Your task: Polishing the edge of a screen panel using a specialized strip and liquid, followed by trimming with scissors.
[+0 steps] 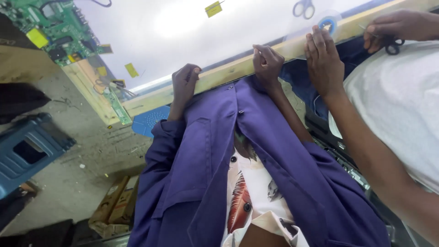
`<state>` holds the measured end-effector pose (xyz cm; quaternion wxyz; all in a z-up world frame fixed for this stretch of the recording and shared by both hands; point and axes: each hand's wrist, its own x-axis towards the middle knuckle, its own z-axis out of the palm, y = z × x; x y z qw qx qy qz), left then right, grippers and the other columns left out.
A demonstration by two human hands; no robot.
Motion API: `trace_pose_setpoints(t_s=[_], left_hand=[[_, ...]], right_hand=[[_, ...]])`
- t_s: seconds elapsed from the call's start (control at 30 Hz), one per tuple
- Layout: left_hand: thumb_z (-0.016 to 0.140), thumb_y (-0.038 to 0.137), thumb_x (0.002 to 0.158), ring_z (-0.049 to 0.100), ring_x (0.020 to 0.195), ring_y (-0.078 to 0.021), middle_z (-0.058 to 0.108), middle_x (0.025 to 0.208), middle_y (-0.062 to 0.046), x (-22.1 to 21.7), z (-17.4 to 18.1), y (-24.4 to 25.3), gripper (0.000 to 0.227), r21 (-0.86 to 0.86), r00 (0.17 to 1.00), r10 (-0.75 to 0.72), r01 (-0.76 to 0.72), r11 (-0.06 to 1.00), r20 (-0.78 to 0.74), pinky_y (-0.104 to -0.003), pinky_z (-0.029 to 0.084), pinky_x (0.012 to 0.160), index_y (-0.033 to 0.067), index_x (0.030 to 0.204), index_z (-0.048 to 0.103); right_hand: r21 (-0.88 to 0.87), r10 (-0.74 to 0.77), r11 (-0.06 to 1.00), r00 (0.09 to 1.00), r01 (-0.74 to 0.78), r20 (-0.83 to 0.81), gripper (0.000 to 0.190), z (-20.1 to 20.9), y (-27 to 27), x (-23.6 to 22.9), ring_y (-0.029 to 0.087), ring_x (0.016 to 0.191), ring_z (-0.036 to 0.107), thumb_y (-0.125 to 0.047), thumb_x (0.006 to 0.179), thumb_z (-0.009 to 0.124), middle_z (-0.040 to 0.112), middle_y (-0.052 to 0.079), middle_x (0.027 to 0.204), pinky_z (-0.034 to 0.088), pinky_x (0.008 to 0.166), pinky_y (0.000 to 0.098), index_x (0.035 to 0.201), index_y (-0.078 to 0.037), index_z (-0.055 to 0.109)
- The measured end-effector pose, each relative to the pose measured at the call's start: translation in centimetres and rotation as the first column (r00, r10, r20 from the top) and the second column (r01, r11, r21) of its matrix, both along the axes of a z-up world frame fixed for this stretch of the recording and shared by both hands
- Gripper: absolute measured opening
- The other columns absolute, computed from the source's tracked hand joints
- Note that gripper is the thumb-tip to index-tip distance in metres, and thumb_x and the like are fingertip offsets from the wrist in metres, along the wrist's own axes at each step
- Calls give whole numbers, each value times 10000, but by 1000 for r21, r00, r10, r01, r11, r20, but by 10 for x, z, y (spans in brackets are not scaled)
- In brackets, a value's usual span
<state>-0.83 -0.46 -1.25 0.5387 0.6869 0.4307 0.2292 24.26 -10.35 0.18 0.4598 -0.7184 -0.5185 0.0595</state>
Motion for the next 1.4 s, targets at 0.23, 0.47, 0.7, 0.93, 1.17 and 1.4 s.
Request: trace_pose_setpoints(t_s=[0.23,0.47,0.7,0.93,1.17,1.4], left_hand=[[504,361,1022,514,579,-99,597,646,0,1,-3,2,343,26,998,-6,5,1000,55,-246,373,541,89,890,667],[512,300,1019,573,608,-128,623,667,-24,5,0,5,321,75,1000,-18,16,997,19,-272,406,560,62,887,681],[574,227,1027,521,486,-168,598,593,-85,4,-16,6,251,58,980,-6,-6,998,201,-266,382,407,38,921,700],[579,202,1021,526,482,-190,603,598,-102,1,-17,6,228,56,988,11,-20,998,153,-286,384,414,38,926,707],[611,234,1009,552,543,-173,626,627,-97,-2,-24,2,205,36,980,53,-61,998,194,-264,427,441,69,939,712],[607,200,1007,519,511,-172,621,618,-104,-1,-26,3,183,51,976,64,-76,996,209,-266,427,445,67,932,708]], right_hand=[[9,20,1000,999,-20,37,125,-8,10,-1,126,449,381,9,878,612,475,12,540,310,446,281,852,-20,731],[18,-9,1000,993,7,120,120,-23,8,4,113,429,432,-18,844,618,551,-5,548,328,426,262,822,-88,713],[50,-41,998,994,46,-102,117,-39,18,37,207,413,530,-89,831,673,412,52,444,450,443,309,909,-109,757],[147,-330,942,906,301,264,53,-13,62,54,194,531,592,-152,820,711,521,2,551,532,568,298,854,-144,671],[102,-119,989,986,107,119,46,8,90,25,200,578,604,-106,818,687,546,25,604,534,601,307,853,-122,660],[74,13,997,1000,-12,-15,54,20,84,21,207,624,615,-61,815,662,571,49,657,536,635,316,851,-99,648]])
